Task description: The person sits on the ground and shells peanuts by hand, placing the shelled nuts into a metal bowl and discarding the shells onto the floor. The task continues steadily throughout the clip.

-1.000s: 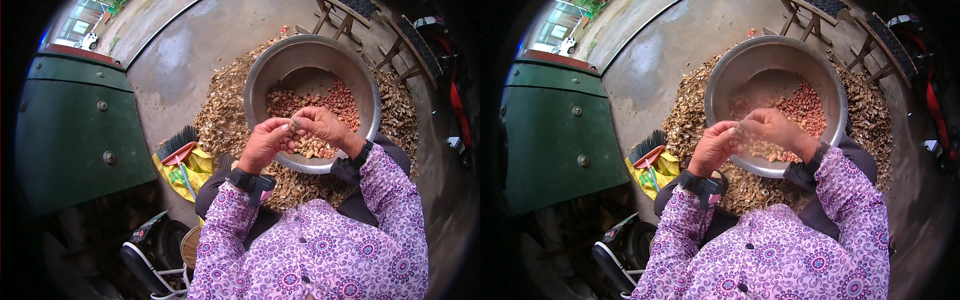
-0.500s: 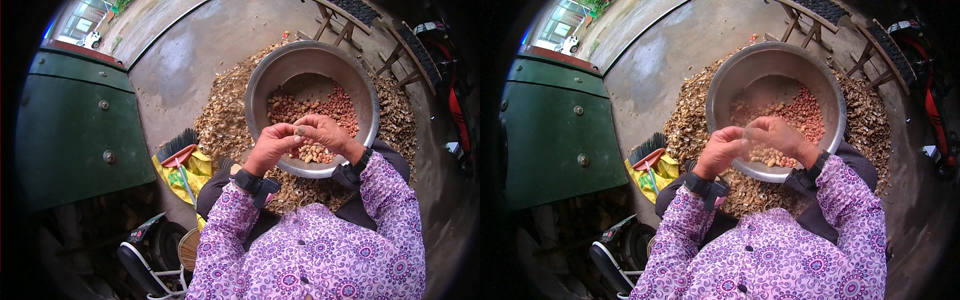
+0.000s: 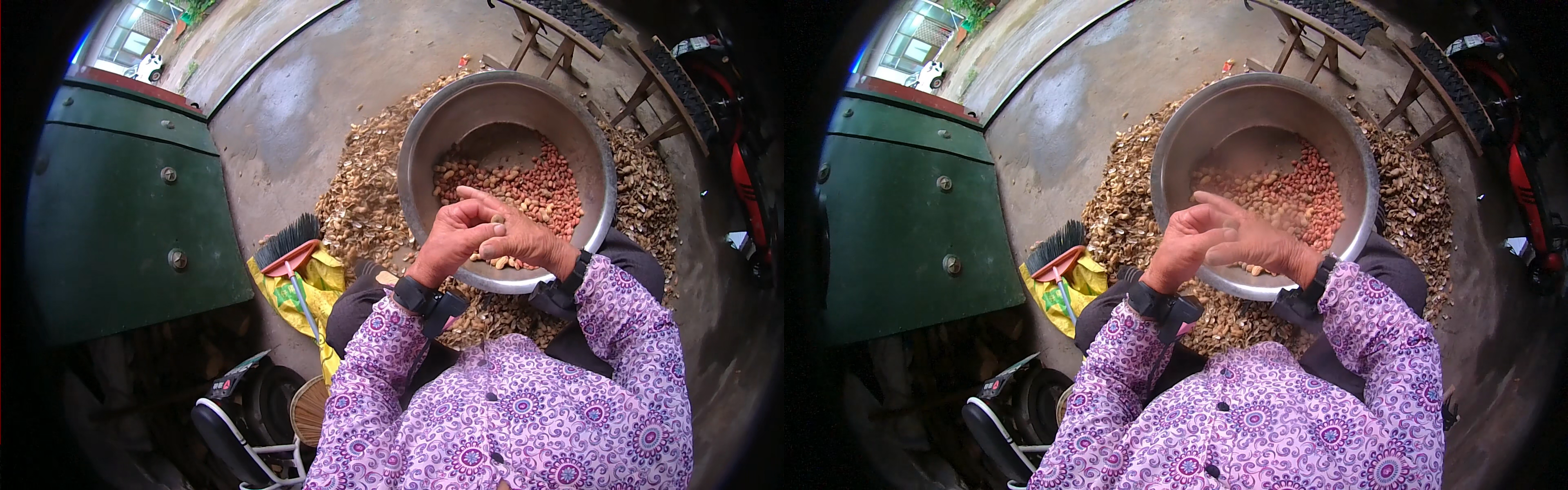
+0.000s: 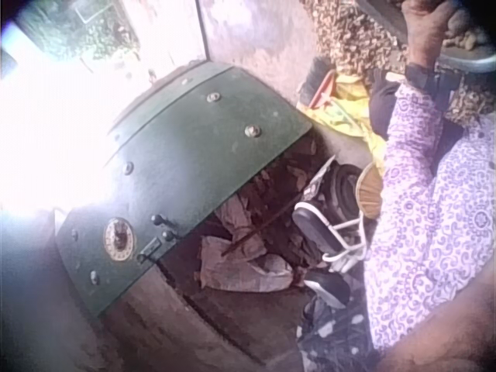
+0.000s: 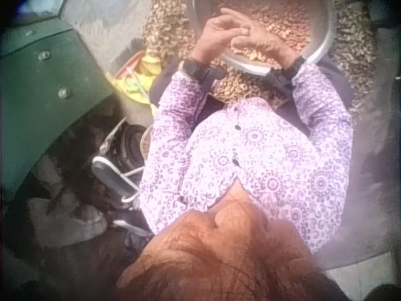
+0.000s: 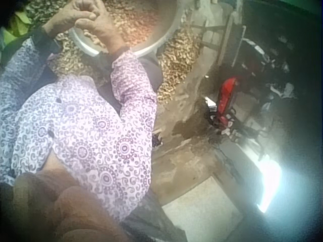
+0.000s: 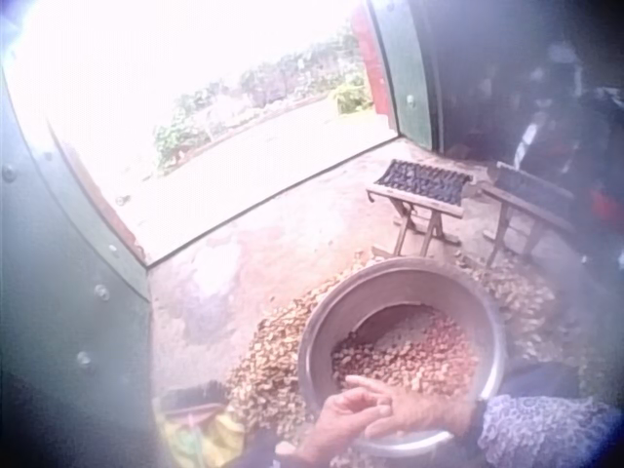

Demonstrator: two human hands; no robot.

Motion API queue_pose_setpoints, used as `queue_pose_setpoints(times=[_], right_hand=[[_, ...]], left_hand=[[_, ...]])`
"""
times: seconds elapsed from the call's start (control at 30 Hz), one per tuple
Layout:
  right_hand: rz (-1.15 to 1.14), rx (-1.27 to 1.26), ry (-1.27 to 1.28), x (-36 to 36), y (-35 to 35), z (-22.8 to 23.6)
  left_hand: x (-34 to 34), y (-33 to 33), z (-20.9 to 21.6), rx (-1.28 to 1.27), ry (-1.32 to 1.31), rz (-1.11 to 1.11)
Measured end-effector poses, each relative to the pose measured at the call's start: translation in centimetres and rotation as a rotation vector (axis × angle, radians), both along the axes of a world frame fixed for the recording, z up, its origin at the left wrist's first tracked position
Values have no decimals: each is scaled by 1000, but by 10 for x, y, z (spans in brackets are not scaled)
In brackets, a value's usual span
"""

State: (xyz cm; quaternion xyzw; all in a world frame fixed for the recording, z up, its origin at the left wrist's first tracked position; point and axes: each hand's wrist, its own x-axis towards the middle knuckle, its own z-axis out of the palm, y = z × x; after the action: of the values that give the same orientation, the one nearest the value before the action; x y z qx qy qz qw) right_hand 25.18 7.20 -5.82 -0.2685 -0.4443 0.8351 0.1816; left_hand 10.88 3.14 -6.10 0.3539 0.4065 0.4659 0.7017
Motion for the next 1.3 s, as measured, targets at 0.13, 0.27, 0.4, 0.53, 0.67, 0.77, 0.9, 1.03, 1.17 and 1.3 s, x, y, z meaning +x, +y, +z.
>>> queue_pose_setpoints(times=[0.13, 0.27, 0.4, 0.53, 0.67, 0.77, 0.9, 1.03, 1.17, 1.3], right_hand=[[32, 126, 52, 2, 0, 4], [5, 233, 28, 3, -2, -2], [0, 125, -16, 2, 7, 2], [-126, -215, 14, 25, 23, -19], [-129, -355, -27, 16, 12, -15], [-140, -370, -16, 15, 13, -14], [-70, -336, 52, 22, 19, -14], [-83, -300, 45, 21, 19, -2], [-101, -311, 58, 26, 19, -1], [-123, -352, 114, 27, 17, 4]], left_hand=[[1, 2, -4, 104, 35, -3], [4, 2, -6, 87, -19, 12], [8, 3, 12, 23, 57, 106], [4, 5, 5, 30, 150, 144], [7, 4, 5, 113, 233, 92], [6, 4, 4, 76, 118, 81], [3, 5, 6, -2, 130, 59], [1, 4, 5, -64, 20, 101], [-1, 8, -7, -112, -163, 94], [0, 9, -12, -163, -375, 53]])
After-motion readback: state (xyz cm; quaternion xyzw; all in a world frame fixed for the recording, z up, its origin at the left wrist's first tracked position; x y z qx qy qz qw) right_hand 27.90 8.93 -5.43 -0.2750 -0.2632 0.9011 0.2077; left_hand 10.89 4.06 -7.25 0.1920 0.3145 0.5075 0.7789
